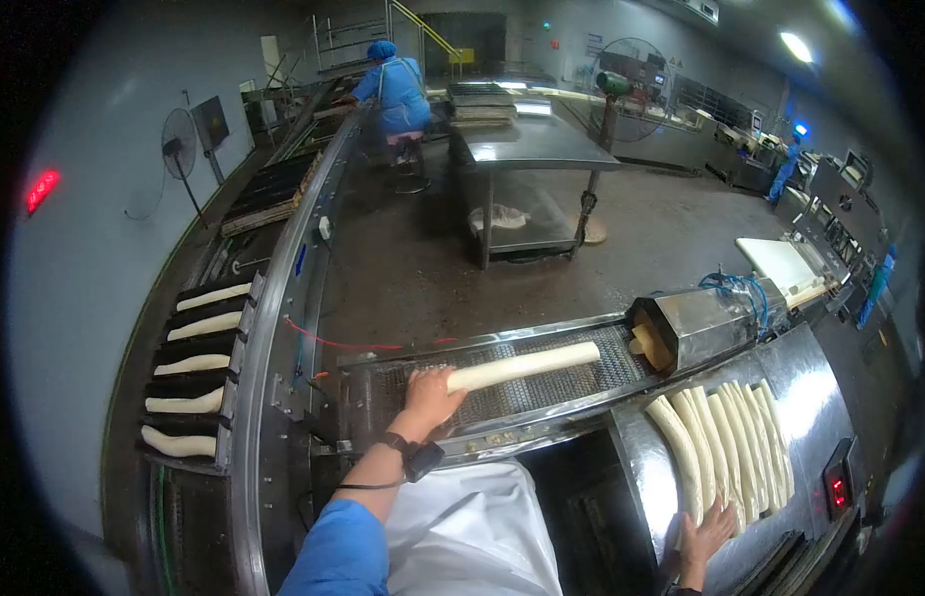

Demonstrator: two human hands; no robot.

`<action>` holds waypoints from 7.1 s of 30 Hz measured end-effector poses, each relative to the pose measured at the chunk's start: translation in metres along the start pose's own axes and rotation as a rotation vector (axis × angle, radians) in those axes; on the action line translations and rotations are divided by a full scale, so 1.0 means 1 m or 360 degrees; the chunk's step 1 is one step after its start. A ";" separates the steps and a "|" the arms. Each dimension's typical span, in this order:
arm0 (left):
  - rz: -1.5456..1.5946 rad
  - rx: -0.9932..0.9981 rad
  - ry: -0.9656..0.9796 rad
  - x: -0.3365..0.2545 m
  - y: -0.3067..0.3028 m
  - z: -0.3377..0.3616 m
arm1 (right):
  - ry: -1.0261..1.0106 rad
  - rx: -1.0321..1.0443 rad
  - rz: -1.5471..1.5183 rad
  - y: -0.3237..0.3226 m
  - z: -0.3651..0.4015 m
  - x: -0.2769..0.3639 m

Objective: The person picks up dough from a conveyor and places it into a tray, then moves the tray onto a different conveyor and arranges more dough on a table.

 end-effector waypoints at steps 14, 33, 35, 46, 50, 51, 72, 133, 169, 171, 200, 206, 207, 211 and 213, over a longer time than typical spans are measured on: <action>0.0022 0.0202 0.0086 -0.005 -0.042 0.066 | -0.0326 0.0097 -0.0079 -0.071 -0.008 0.032; 0.0447 0.0077 -0.0713 0.053 -0.081 0.114 | -0.0387 -0.0428 -0.0224 -0.029 0.003 0.013; 0.1575 0.0235 -0.1166 0.052 -0.063 0.119 | -0.0382 -0.0470 -0.0212 -0.021 -0.001 0.011; 0.3173 0.0920 -0.0503 -0.077 -0.138 0.045 | -0.0135 0.0029 0.0053 -0.045 -0.012 0.023; 0.3499 0.0380 -0.0521 -0.024 -0.167 0.004 | -0.0154 -0.0170 -0.0023 -0.027 -0.020 0.011; 0.3294 0.0101 -0.0532 -0.006 -0.179 -0.002 | -0.0120 -0.0181 -0.0019 -0.028 -0.023 0.013; 0.0551 0.0008 -0.0131 0.066 -0.089 -0.031 | -0.0052 -0.0142 0.0253 -0.031 -0.019 0.030; 0.1272 -0.2369 -0.2063 0.291 -0.221 0.263 | -0.1434 0.1048 -0.2071 -0.312 0.124 0.394; -0.0532 -0.1294 -0.1785 0.148 -0.251 0.410 | -0.2146 0.0922 -0.2051 -0.341 0.172 0.595; -0.0514 -0.0945 -0.1796 0.158 -0.246 0.410 | -0.2307 0.1159 -0.2444 -0.380 0.195 0.592; -0.0178 -0.0813 -0.1751 0.197 -0.227 0.374 | -0.1944 0.0027 0.0006 -0.062 -0.014 0.523; -0.0515 -0.1081 -0.1373 0.166 -0.248 0.354 | -0.1951 -0.0657 -0.0070 -0.100 0.043 0.515; -0.0443 -0.1103 -0.1229 0.163 -0.246 0.345 | -0.1919 -0.0654 -0.0077 -0.102 0.043 0.516; -0.0216 -0.0925 -0.1006 0.146 -0.221 0.308 | -0.1903 -0.0420 0.0045 -0.124 0.042 0.505; -0.0242 -0.0862 -0.0890 0.137 -0.209 0.294 | -0.1735 0.0166 -0.1072 -0.133 0.022 0.488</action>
Point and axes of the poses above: each hand's wrist, its own z-axis away from the middle knuckle, its own y-axis out of the palm, x = y × z, the point moved 2 cm from there along -z, towards the middle knuckle, and after that the axes turned 4 degrees about -z, right-handed, at the moved point
